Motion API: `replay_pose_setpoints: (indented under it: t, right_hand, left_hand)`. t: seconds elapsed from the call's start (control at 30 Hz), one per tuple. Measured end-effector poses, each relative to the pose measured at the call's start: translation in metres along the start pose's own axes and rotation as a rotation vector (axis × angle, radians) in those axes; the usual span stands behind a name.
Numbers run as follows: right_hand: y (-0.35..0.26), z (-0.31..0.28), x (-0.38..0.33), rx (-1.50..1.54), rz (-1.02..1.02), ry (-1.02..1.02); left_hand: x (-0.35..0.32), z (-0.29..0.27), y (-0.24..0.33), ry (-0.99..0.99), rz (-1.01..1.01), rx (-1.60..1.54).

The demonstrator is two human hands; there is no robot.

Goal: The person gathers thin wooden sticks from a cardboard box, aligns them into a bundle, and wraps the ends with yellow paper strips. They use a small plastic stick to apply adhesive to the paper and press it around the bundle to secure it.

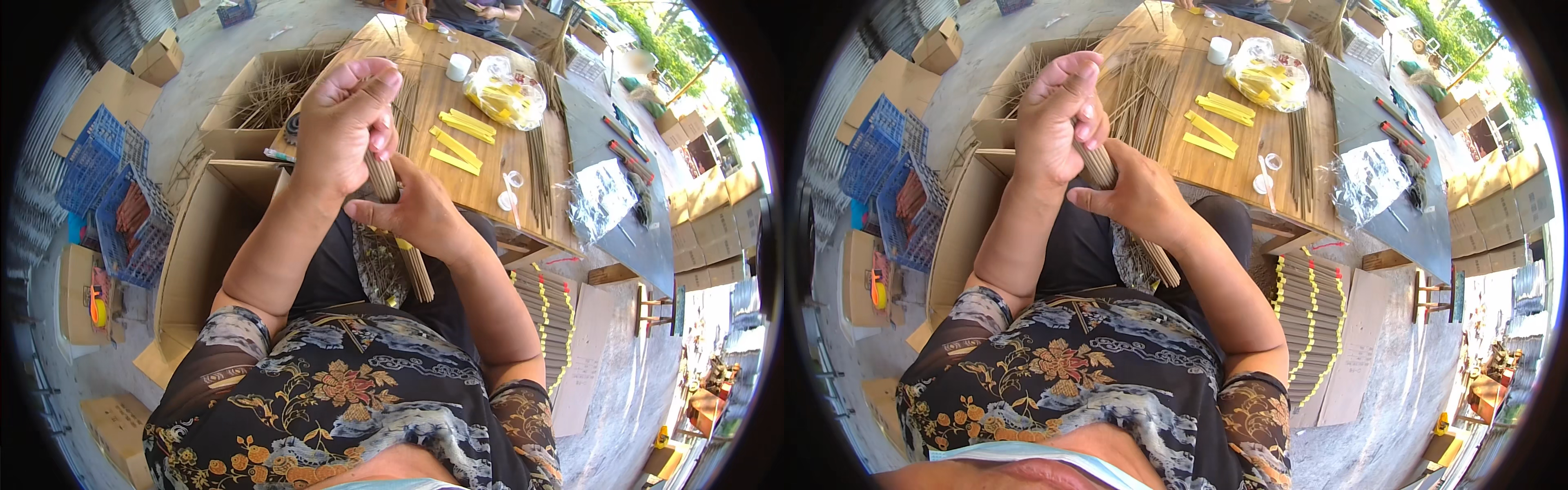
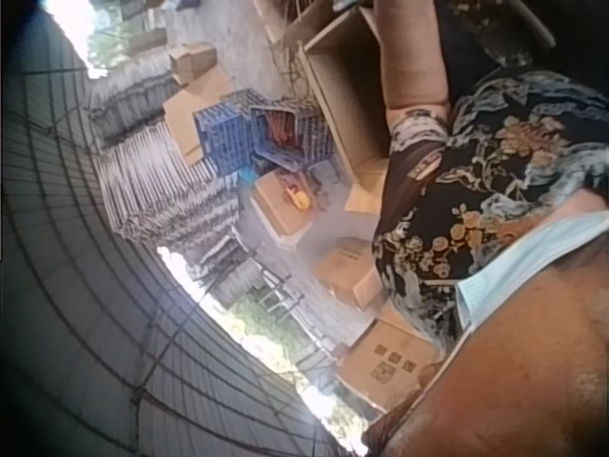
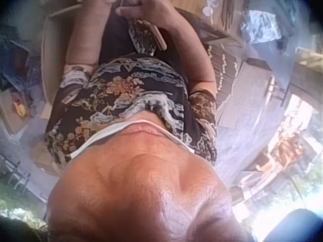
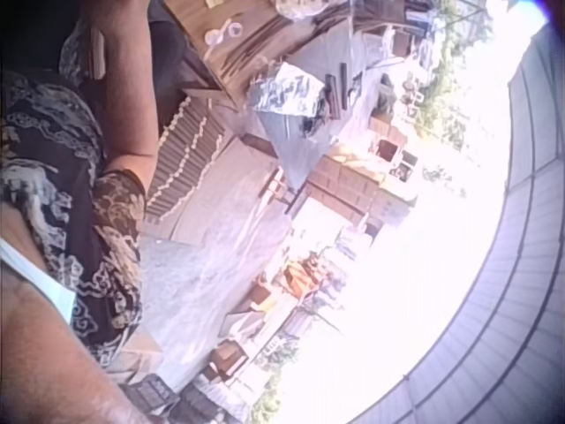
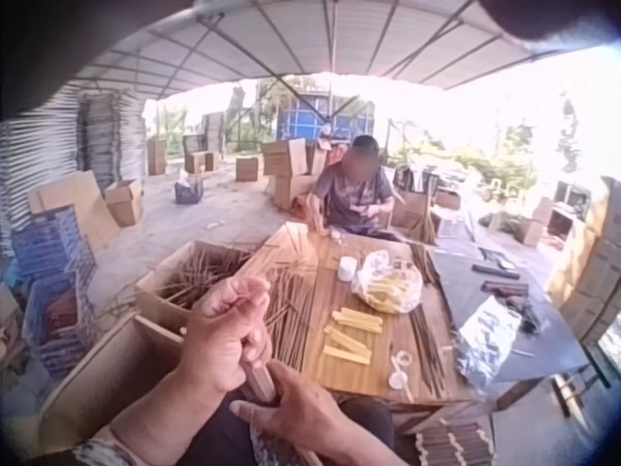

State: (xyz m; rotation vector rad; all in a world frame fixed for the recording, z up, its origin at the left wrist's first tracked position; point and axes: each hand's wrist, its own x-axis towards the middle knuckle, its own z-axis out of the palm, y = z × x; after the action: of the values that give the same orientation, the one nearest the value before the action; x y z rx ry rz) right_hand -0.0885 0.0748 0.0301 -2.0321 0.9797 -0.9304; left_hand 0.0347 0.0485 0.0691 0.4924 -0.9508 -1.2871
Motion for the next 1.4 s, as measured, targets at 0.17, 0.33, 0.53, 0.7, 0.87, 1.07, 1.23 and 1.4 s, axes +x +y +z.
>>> replay_pose_setpoints:
  t: [0.17,0.33,0.53,0.7,0.87,1.07,1.23,1.4]
  right_hand:
    - [-0.004,0.007,-0.001,0.615,0.297,-0.195]
    - [-0.008,0.003,-0.005,0.648,0.289,-0.181]
    - [-0.003,0.007,-0.003,0.512,0.256,-0.152]
    - [0.010,0.027,-0.003,0.208,0.072,0.138]
    - [-0.017,0.005,-0.007,0.524,0.407,-0.242]
    - [0.021,0.032,0.002,0.349,0.074,0.195]
    - [0.018,0.024,0.001,0.184,0.031,0.264]
    - [0.012,0.027,-0.002,0.032,-0.091,0.358]
  left_hand:
    - [-0.001,0.002,0.003,-0.126,-0.078,-0.020]
    - [0.009,-0.013,0.006,-0.327,-0.116,-0.292]
    - [-0.010,-0.009,-0.006,-0.321,-0.017,-0.037]
    - [-0.018,0.006,-0.005,0.044,-0.078,0.093]
    - [-0.015,0.004,0.005,-0.121,-0.218,-0.116]
    - [-0.010,0.005,-0.008,-0.081,-0.047,0.015]
    - [-0.023,0.002,-0.017,-0.084,0.096,0.256]
    - [-0.031,0.006,-0.024,0.042,0.059,0.326]
